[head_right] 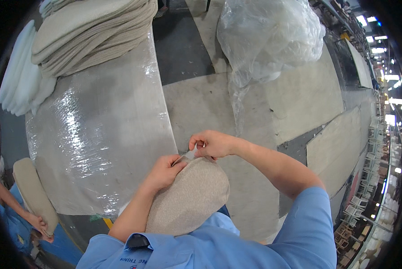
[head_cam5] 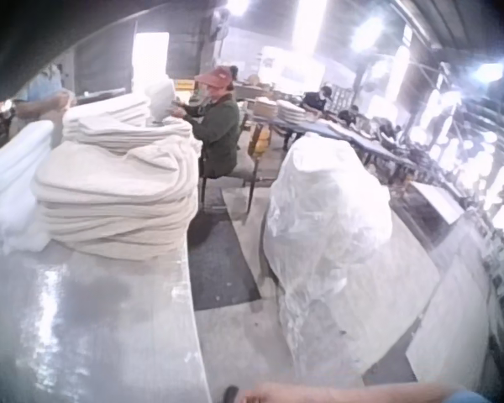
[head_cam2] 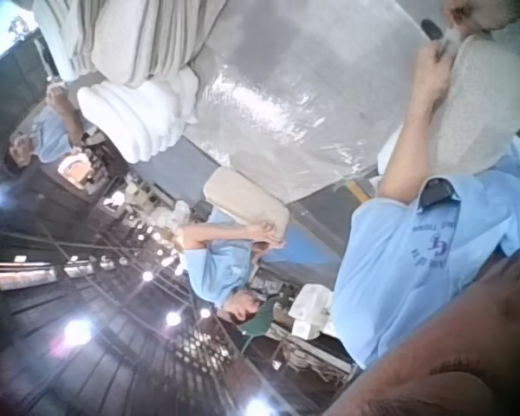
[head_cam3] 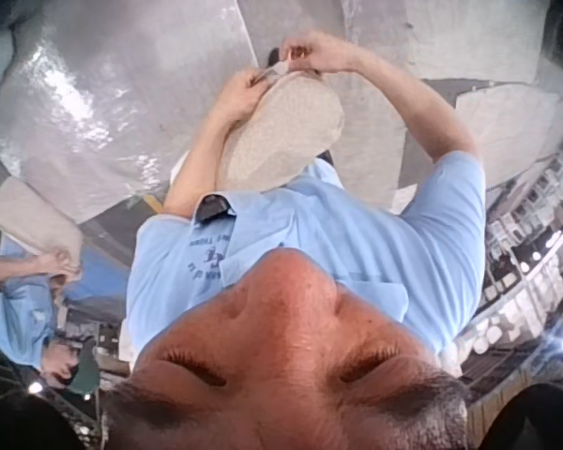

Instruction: The person inserts white foam inserts into beige fabric cushion covers, folds the edges, and smooths the surface. The person repeats this process for multiple cushions and stacks the finished items on a nearby table.

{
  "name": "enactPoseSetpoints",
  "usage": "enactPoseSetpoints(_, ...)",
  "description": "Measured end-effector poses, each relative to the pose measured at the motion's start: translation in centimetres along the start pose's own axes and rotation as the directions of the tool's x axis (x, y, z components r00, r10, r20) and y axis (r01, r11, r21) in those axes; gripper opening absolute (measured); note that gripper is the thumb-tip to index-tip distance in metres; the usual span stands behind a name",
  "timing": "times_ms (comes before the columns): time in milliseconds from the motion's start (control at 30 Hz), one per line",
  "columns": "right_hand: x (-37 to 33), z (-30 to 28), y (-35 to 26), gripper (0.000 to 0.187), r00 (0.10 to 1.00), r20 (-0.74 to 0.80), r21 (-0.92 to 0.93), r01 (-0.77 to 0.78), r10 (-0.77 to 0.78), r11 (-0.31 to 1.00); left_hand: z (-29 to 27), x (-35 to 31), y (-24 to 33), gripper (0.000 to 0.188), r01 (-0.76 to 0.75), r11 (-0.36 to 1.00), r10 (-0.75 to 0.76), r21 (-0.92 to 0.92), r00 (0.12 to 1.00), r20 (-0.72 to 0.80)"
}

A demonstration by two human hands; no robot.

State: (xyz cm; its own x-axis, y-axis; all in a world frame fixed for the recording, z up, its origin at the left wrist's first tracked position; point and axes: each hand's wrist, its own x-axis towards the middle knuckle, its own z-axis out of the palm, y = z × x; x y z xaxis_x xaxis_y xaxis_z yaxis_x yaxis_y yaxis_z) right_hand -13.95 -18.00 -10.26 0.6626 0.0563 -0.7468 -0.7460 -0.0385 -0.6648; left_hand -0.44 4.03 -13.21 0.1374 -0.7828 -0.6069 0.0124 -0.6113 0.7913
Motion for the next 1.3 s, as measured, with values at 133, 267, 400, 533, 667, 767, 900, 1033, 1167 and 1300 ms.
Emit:
enactPoseSetpoints(133,0.3,-1.1,-0.2,0.036,0.985,0.168,-0.022,-0.046,0.049,0.999,2.1,-0.7,-0.1,0.013,-0.342,0.894,0.427,0.291,0.848,-0.315)
enactPoseSetpoints(267,1.8,-1.7,-1.4,0.043,0.934,0.327,-0.191,-0.087,0.147,0.978,2.9,-1.2,-0.2,0.024,-0.41,0.756,0.617,0.511,0.708,-0.343)
enactPoseSetpoints(400,1.8,-1.5,-3.2,0.036,0.905,0.376,-0.287,-0.089,0.198,0.954,3.1,-1.4,-0.3,0.029,-0.415,0.703,0.673,0.577,0.65,-0.354)
enactPoseSetpoints(533,1.3,-1.1,-3.1,0.036,0.927,0.338,-0.276,-0.068,0.163,0.959,3.0,-1.6,-0.2,0.03,-0.418,0.677,0.695,0.605,0.635,-0.338)
enactPoseSetpoints(667,0.9,-0.6,-2.8,0.026,0.951,0.294,-0.242,-0.021,0.094,0.97,2.9,-1.6,-0.3,0.03,-0.43,0.675,0.701,0.599,0.626,-0.341)
enactPoseSetpoints(767,0.9,-0.3,-2.5,0.016,0.966,0.255,-0.23,0.017,0.043,0.973,2.9,-1.4,-0.5,0.03,-0.432,0.68,0.698,0.592,0.628,-0.344)
enactPoseSetpoints(900,1.4,0.0,-0.5,0.021,0.978,0.202,-0.225,0.09,-0.043,0.97,2.8,-1.1,-0.8,0.02,-0.435,0.722,0.661,0.537,0.664,-0.351)
enactPoseSetpoints(1033,1.0,1.1,1.8,0.026,0.978,-0.038,-0.231,0.192,-0.207,0.954,1.9,-0.2,0.1,0.009,-0.296,0.91,0.376,0.292,0.885,-0.275)
enactPoseSetpoints(1167,0.9,2.6,3.7,0.026,0.919,-0.249,-0.235,0.249,-0.305,0.94,1.2,3.0,-2.0,0.022,-0.379,0.886,0.423,0.269,0.896,-0.132)
enactPoseSetpoints(1300,0.7,2.9,5.8,0.025,0.908,-0.35,-0.1,0.209,-0.231,0.973,1.6,4.9,-1.0,0.029,-0.08,0.988,0.067,0.13,0.992,0.105)
